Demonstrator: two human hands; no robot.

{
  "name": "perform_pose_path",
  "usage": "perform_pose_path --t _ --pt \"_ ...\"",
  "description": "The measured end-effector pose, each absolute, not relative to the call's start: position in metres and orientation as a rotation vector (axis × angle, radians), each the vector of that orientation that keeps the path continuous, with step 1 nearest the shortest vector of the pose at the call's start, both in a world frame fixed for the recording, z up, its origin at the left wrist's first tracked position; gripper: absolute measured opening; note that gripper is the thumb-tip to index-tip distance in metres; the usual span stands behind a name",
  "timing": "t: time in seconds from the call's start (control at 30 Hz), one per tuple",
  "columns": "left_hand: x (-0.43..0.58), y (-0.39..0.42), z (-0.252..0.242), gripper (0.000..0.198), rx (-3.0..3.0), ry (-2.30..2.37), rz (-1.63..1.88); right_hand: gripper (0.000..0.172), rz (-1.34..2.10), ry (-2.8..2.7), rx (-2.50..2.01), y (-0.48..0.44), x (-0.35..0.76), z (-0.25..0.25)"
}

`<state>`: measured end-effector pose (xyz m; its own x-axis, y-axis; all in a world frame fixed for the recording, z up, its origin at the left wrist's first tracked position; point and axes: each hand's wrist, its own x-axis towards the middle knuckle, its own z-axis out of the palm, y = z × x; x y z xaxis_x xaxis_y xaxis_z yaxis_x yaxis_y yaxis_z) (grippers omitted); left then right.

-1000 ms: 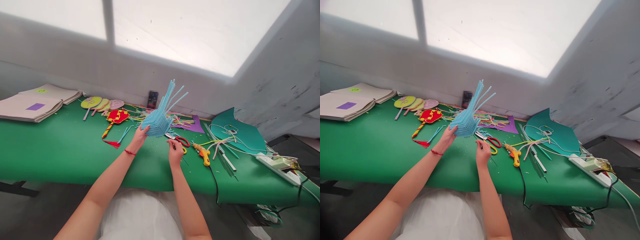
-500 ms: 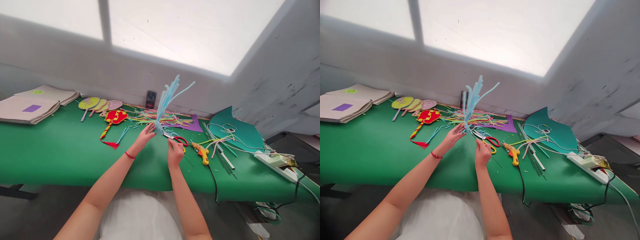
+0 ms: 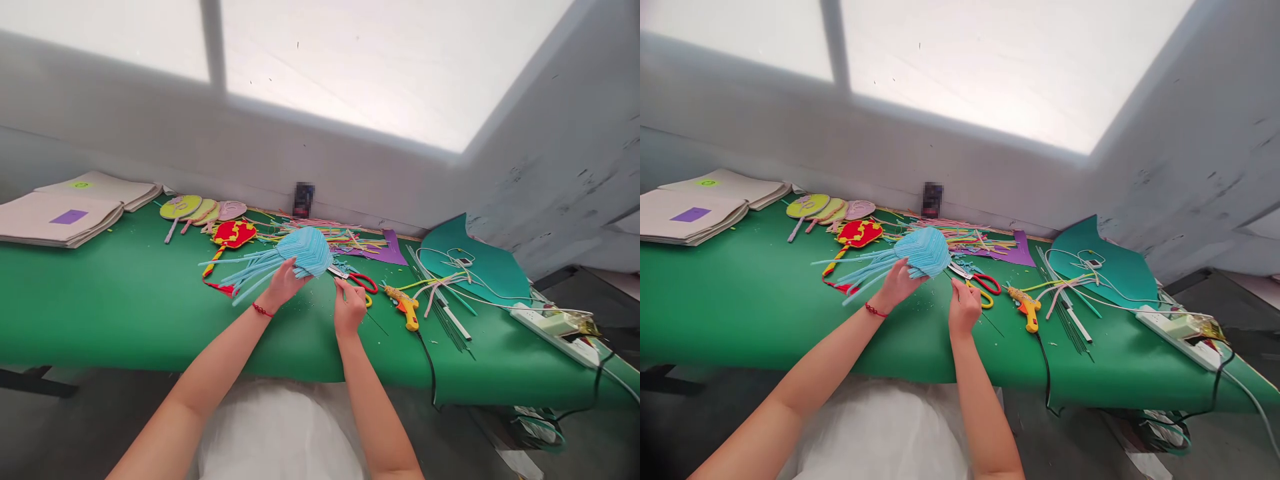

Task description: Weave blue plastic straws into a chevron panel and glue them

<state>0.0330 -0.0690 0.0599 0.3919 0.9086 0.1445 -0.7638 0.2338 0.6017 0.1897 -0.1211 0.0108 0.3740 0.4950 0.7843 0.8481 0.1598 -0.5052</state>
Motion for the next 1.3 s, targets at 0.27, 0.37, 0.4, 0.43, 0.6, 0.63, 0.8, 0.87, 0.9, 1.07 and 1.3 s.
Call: perform_pose_path --t 0.27,0.37,0.4,0.43,0.6,0.63,0.8,0.87,0.9,1.07,1.3 --pt "0.04 -0.054 0.051 0.031 0.33 0.654 1.356 0.031 -0.375 -1.385 -1.446 -0.121 0.186 0.008" --pt "0.04 -0.053 0.052 0.034 0.352 0.675 1.371 0.034 -0.329 -1.388 -1.444 -0.121 0.186 0.006" --pt "0.04 -0.054 0.052 0.035 0.366 0.676 1.368 0.035 -0.296 -1.389 -1.438 -0.12 0.186 0.006" --pt "0.04 -0.054 0.052 0.036 0.379 0.675 1.366 0.035 -0.247 -1.395 -1.426 -0.12 0.186 0.006" --pt "0.041 -0.057 0.054 0.037 0.421 0.657 1.371 0.033 0.064 -1.409 -1.418 -0.121 0.184 0.01" --pt "0.042 -0.058 0.055 0.036 0.43 0.656 1.368 0.032 0.099 -1.401 -1.436 -0.121 0.183 0.011" --pt "0.044 -0.062 0.057 0.04 0.495 0.629 1.407 0.03 0.193 -1.394 -1.456 -0.122 0.181 0.015" --pt "0.045 -0.062 0.057 0.046 0.526 0.611 1.445 0.031 0.225 -1.401 -1.442 -0.122 0.181 0.015" --pt "0.045 -0.062 0.056 0.048 0.542 0.604 1.466 0.032 0.232 -1.404 -1.436 -0.122 0.181 0.014" --pt "0.043 -0.061 0.055 0.049 0.543 0.611 1.442 0.031 0.101 -1.405 -1.389 -0.121 0.183 0.012" --pt "0.041 -0.061 0.054 0.047 0.621 0.56 1.409 0.028 -0.183 -1.424 -1.303 -0.116 0.189 0.009"
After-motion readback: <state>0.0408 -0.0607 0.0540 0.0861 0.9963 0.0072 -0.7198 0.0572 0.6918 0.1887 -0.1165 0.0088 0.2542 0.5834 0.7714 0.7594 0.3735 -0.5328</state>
